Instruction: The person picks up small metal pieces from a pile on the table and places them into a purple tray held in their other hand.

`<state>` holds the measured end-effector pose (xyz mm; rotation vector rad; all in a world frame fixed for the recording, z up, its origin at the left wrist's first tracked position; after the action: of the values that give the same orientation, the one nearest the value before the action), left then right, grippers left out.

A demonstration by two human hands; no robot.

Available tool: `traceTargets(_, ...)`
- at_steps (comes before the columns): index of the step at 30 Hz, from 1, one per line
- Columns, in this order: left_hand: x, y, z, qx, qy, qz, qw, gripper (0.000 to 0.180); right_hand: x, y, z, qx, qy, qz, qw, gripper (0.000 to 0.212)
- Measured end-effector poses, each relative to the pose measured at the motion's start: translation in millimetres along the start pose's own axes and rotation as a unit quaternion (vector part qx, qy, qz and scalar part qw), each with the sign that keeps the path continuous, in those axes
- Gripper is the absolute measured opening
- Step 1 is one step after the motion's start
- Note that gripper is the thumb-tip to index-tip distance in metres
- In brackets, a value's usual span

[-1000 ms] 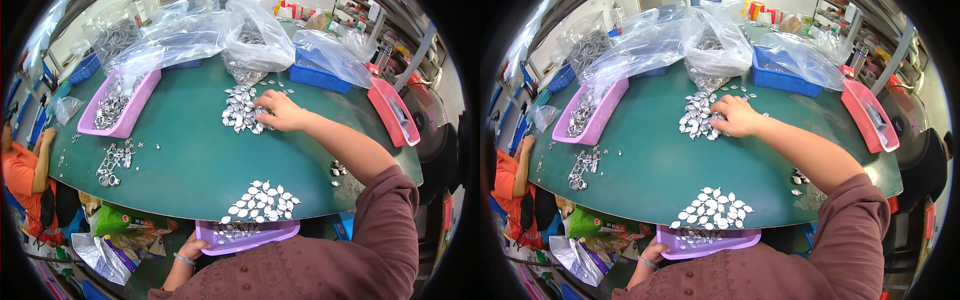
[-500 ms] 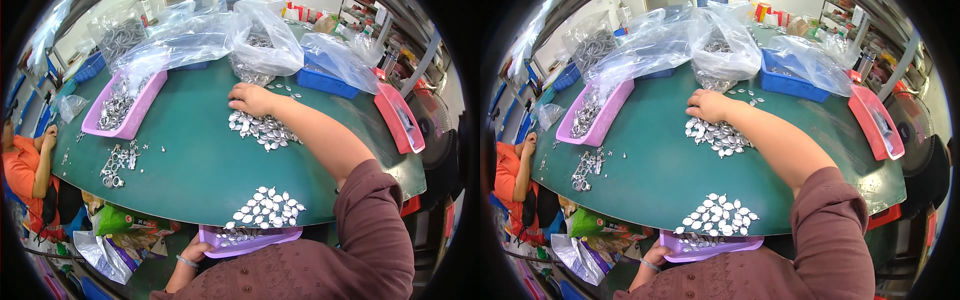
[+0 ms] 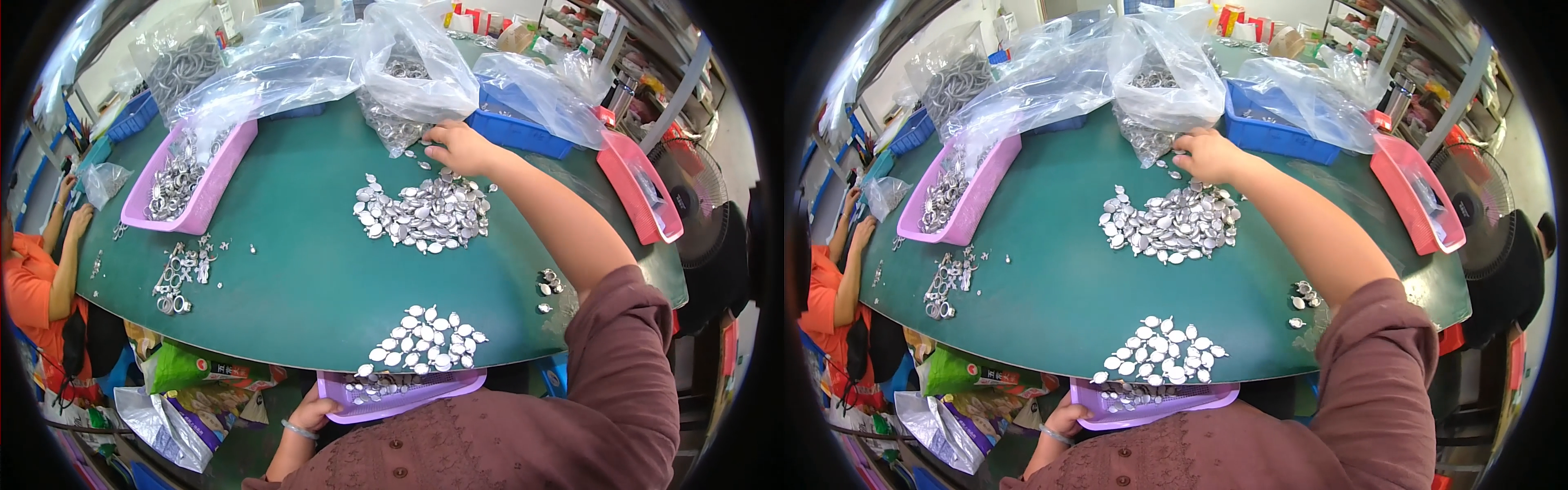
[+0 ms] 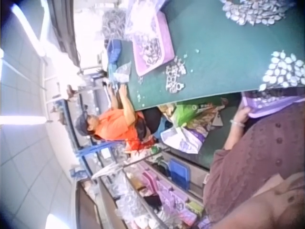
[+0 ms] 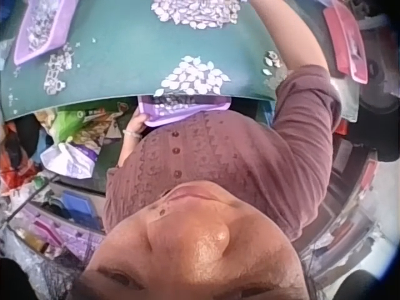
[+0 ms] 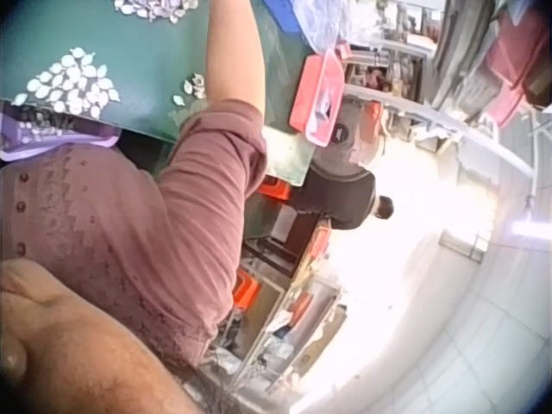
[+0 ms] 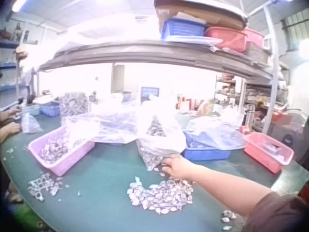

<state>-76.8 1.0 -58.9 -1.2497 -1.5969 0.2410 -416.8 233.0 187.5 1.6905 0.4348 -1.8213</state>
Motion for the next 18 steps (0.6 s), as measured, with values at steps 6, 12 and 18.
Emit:
traceTargets(6, 3.2, -5.4, 0.1, 0.018, -0.025, -0.016, 0.999, 0.074, 21.1, -27.3, -10.2, -0.021, -0.049, 0.068, 0.996, 0.051)
traceTargets(12, -1.1, -2.8, 1.6, 0.004, -0.018, -0.009, 1.0, 0.075, 25.0, 23.0, -15.3, -0.102, 0.019, 0.159, 0.982, 0.049)
traceTargets(18, -0.7, -2.8, 0.6, 0.009, -0.023, 0.002, 1.0, 0.076, 28.1, 56.3, -28.6, -0.154, 0.094, 0.148, 0.972, 0.047)
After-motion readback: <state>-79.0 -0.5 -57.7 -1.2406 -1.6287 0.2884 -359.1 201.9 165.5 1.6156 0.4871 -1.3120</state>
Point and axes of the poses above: each hand's wrist, its own z-axis towards the middle knuckle, its own x-axis out of the palm, y = z × x, the point moved 8 cm from there along z, towards the middle knuckle, and after that the axes turned 1 degree about y, right-handed, at the moved point
